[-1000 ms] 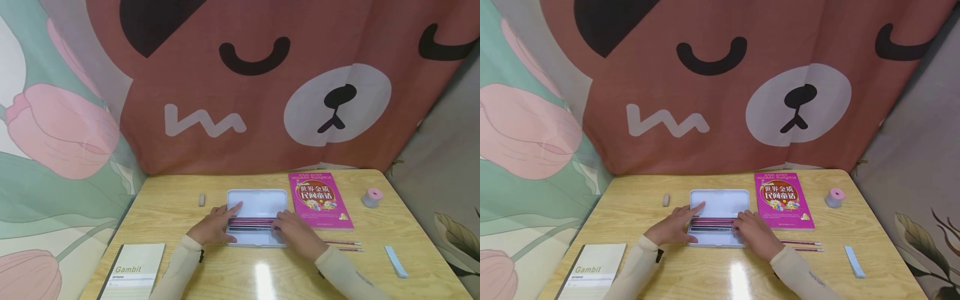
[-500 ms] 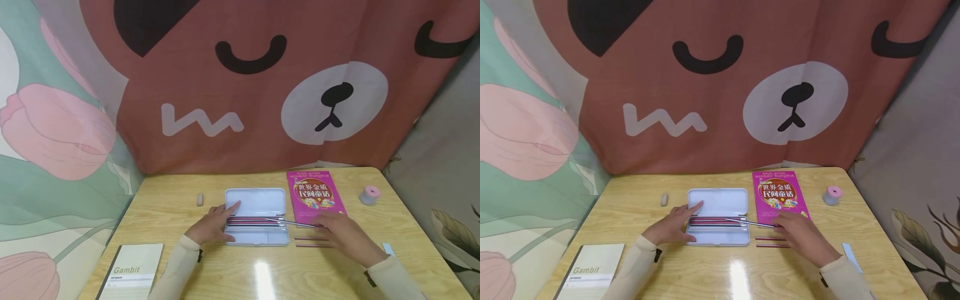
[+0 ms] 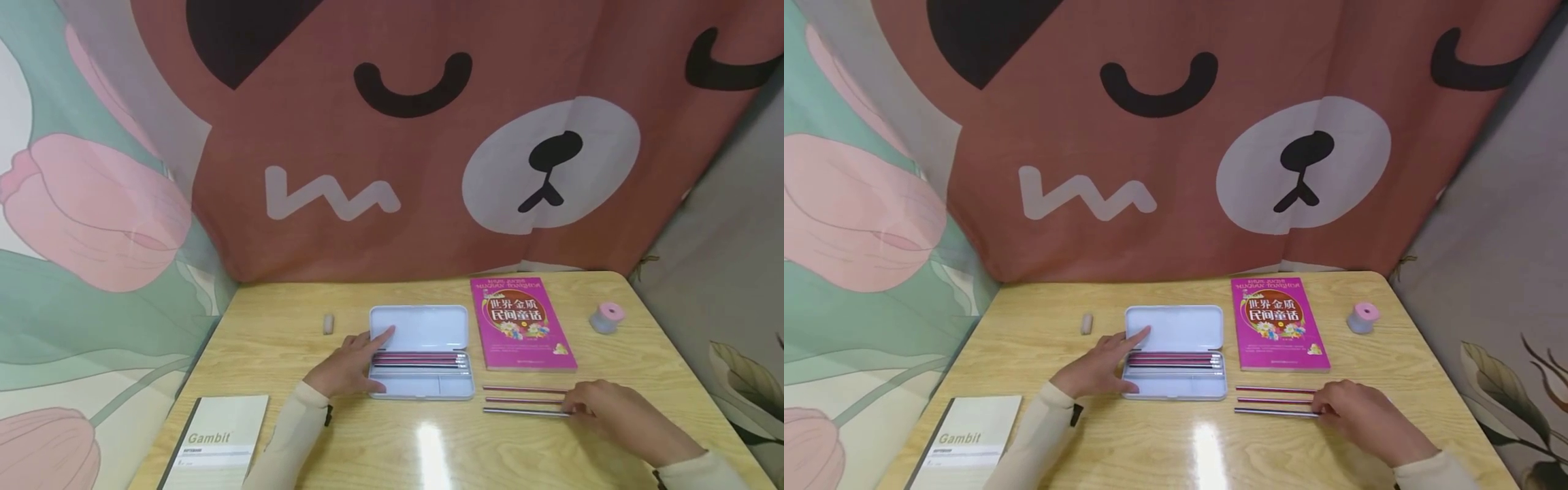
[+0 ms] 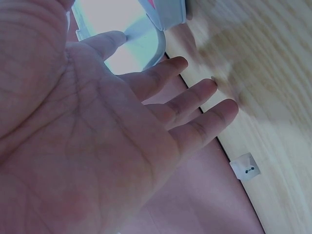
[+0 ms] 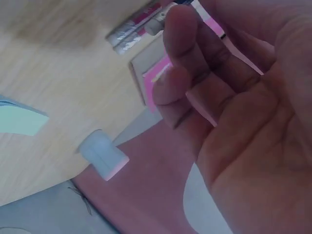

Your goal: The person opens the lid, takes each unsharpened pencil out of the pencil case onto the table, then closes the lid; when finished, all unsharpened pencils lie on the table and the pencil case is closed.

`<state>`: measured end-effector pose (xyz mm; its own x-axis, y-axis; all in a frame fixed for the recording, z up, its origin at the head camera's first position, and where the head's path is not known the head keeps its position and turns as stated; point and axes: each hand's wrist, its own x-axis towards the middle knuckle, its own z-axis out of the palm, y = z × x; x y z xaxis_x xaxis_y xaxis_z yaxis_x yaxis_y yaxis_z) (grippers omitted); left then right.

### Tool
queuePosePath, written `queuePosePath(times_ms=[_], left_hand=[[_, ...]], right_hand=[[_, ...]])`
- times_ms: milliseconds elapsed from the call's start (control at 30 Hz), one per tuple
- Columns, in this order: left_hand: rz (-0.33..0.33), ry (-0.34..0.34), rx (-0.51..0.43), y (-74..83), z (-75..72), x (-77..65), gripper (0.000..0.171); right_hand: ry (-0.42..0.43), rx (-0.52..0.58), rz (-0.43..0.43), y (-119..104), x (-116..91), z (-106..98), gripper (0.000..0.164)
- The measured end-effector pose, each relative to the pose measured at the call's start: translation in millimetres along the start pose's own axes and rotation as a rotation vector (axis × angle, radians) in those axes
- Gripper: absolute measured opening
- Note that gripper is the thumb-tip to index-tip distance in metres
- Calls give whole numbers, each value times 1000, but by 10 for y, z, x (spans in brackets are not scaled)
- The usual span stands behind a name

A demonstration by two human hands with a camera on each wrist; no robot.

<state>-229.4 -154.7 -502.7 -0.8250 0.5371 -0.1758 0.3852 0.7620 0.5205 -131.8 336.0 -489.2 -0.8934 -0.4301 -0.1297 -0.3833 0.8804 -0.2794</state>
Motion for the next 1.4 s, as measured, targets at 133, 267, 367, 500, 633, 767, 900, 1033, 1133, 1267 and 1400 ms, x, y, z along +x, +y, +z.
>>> queuePosePath(times_ms=[133, 267, 367, 500, 633, 767, 900, 1033, 1133, 1267, 1400], left_hand=[[2, 0, -1, 9, -7, 4, 109], [3, 1, 0, 6, -2, 7, 110], [4, 1, -3, 3, 0, 8, 109], [2, 1, -8, 3, -3, 12, 109], [-1, 1, -10, 0, -4, 14, 109], [-4, 1, -14, -2, -2, 13, 109], [-6, -2, -15, -5, -2, 9, 109], [-2, -2, -21, 0, -9, 5, 109], [2, -2, -23, 3, -10, 1, 109], [4, -6, -25, 8, -9, -5, 109], [1, -7, -24, 19, -14, -5, 109]], right_hand=[[-17, -40, 42, 9, 2, 55, 19], [-16, -84, 51, 7, 11, 87, 23], [-4, -91, 55, 0, 22, 97, 24], [3, -84, 62, 8, 27, 102, 25], [20, -83, 69, 17, 32, 92, 24], [32, -86, 68, 9, 34, 85, 23], [20, -92, 75, 2, 36, 93, 25], [12, -92, 76, 10, 29, 98, 25], [44, -91, 51, 16, 12, 86, 25], [99, -87, -5, -24, 22, 49, 21], [136, -88, -28, -165, 120, 2, 16]])
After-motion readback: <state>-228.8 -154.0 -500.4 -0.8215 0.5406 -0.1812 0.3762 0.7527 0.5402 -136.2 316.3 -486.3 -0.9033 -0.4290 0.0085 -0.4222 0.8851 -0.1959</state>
